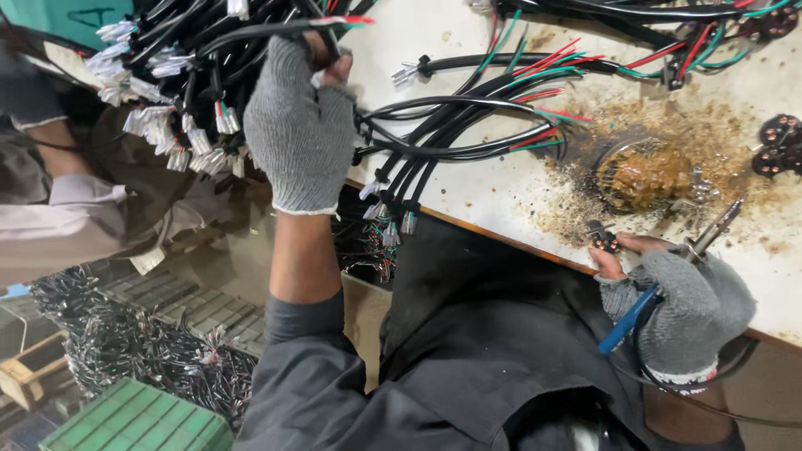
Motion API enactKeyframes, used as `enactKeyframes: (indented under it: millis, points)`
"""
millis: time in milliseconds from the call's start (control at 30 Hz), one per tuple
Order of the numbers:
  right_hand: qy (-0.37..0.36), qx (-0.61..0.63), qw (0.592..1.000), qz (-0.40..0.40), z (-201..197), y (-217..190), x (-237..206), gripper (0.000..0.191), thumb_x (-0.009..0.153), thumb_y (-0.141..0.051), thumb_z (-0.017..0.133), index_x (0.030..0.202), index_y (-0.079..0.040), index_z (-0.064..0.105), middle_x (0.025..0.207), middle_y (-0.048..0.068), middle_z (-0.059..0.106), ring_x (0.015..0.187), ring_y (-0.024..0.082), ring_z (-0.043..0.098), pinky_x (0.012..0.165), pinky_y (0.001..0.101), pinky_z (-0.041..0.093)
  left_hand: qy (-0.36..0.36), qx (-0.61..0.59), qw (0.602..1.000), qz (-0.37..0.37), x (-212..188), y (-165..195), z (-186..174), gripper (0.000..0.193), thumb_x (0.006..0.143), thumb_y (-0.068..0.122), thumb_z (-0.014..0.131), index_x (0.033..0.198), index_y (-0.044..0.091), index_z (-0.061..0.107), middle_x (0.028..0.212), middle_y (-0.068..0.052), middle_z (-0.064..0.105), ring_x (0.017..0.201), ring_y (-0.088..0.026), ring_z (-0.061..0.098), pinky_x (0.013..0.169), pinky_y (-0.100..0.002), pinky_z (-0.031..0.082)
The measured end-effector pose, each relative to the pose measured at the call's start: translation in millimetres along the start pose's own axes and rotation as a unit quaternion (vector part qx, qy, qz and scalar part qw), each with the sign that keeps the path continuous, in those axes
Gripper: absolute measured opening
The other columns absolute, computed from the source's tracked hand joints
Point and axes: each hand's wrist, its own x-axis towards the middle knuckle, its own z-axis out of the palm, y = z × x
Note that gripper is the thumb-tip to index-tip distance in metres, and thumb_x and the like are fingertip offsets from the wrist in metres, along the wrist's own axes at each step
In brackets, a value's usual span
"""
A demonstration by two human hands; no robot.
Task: The person sits at a workbench assembling wire connections. They hold a soldering iron in one hand and red and green wires in the other, twisting wire ends together and applying the soldering iron to the joints, working on one wire pair at a time among many finished cable assemblies on the bench.
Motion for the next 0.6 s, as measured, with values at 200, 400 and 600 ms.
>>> enactKeyframes:
  millis: [200, 400, 600]
  points:
    - [-0.01, -0.028, 1.0, -0.005, 10, 0, -1, 0.031, 0.085, -0.018, 0.095, 0.08, -0.006, 0.068, 0.079, 0.008, 0.069, 0.066, 0.027, 0.061, 0.064, 0.036, 0.047, -0.082, 0.131, 0.973, 0.174, 31, 16, -13, 0.022, 0.095, 0.01, 0.073, 0.115, 0.012, 0.064, 0.102, -0.008, 0.065, 0.094, -0.029, 0.066, 0.08, -0.042, 0.053]
    - [0.012, -0.009, 1.0, -0.014, 8, -4, 4, 0.027, 0.086, -0.017, 0.094, 0.087, -0.007, 0.068, 0.083, 0.008, 0.071, 0.066, 0.027, 0.062, 0.063, 0.0359, 0.047, -0.008, 0.16, 0.952, 0.26, 52, 38, -20, 0.038, 0.077, 0.009, 0.071, 0.114, 0.014, 0.064, 0.107, -0.004, 0.064, 0.107, -0.032, 0.06, 0.091, -0.048, 0.047]
    - [0.055, 0.039, 0.998, -0.012, 11, 0, 0, 0.028, 0.093, -0.016, 0.093, 0.095, -0.011, 0.066, 0.091, 0.011, 0.075, 0.071, 0.025, 0.067, 0.066, 0.033, 0.051, -0.052, 0.082, 0.986, 0.139, 1, 71, -50, 0.012, 0.078, 0.004, 0.068, 0.089, 0.007, 0.066, 0.078, -0.013, 0.057, 0.077, -0.037, 0.059, 0.068, -0.049, 0.042]
